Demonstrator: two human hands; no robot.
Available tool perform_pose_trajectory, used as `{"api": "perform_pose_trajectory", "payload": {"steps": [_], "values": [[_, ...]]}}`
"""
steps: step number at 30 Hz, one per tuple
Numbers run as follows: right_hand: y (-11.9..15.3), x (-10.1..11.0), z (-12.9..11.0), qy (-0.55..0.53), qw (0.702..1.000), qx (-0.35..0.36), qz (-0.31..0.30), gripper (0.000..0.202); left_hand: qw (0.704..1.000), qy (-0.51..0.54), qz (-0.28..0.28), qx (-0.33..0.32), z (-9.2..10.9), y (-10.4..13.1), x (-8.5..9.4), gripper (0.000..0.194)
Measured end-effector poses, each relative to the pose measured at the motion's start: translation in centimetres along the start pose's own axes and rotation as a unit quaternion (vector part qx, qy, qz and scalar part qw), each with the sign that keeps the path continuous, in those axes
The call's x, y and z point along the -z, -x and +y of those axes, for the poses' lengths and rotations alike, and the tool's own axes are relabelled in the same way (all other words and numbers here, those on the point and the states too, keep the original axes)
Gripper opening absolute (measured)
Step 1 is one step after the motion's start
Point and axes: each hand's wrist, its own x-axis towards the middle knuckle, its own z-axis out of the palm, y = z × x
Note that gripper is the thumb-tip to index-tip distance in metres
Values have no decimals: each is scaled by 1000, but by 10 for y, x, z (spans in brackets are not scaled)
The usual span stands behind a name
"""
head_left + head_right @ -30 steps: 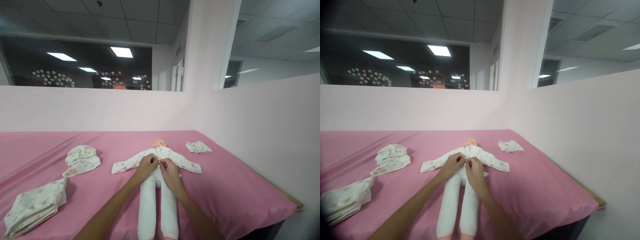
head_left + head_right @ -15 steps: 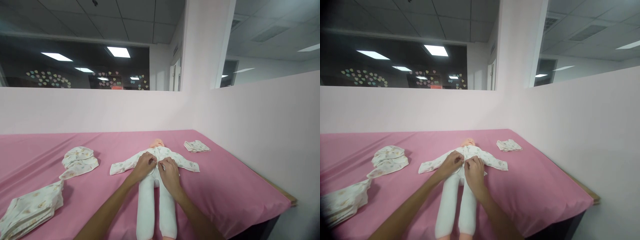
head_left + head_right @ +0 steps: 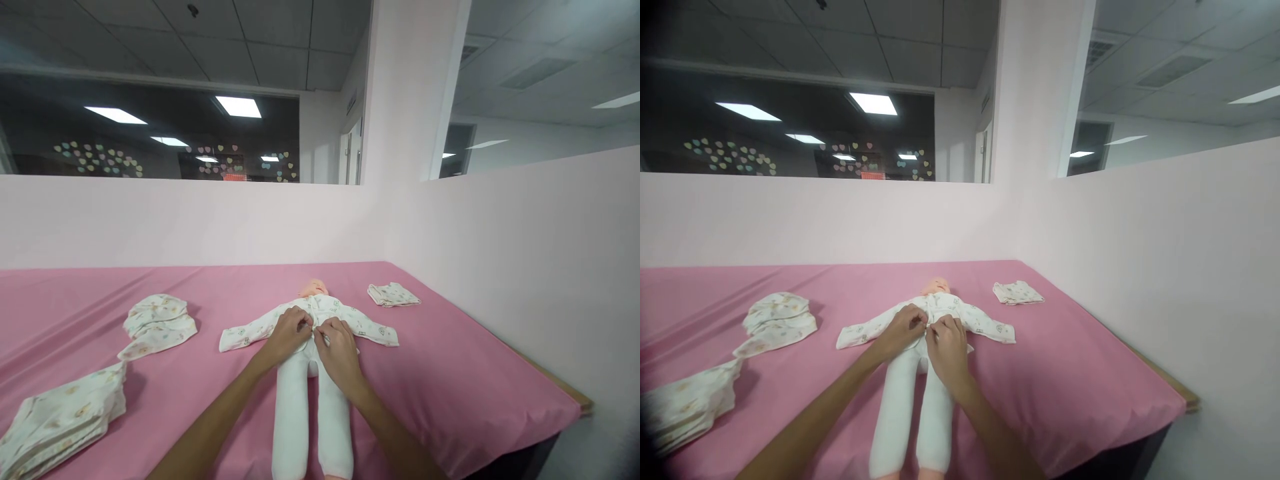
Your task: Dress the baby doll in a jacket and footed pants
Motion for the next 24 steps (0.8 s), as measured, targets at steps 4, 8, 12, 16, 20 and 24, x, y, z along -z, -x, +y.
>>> {"api": "perform_pose_trajectory", "payload": {"steps": [4, 8, 12, 16, 20, 24], "values": [[-1, 8, 6, -77, 996, -9, -43, 18, 999, 29, -7, 13, 4, 1, 6, 12], [7, 21, 19, -92, 994, -21, -60, 25, 1000, 11, 8, 24, -1, 1, 7, 21], [5, 32, 35, -35, 996, -29, -77, 17, 993, -104, 52, 34, -13, 0, 1, 32], [-5, 33, 43, -5, 994, -49, -97, 33, 982, -170, 60, 59, -21, -2, -3, 43], [-1, 27, 46, -21, 996, -31, -81, 31, 982, -170, 59, 64, -27, -4, 1, 45], [5, 22, 51, 47, 995, -30, -80, 30, 975, -197, 81, 62, -29, -3, 3, 46]]}}
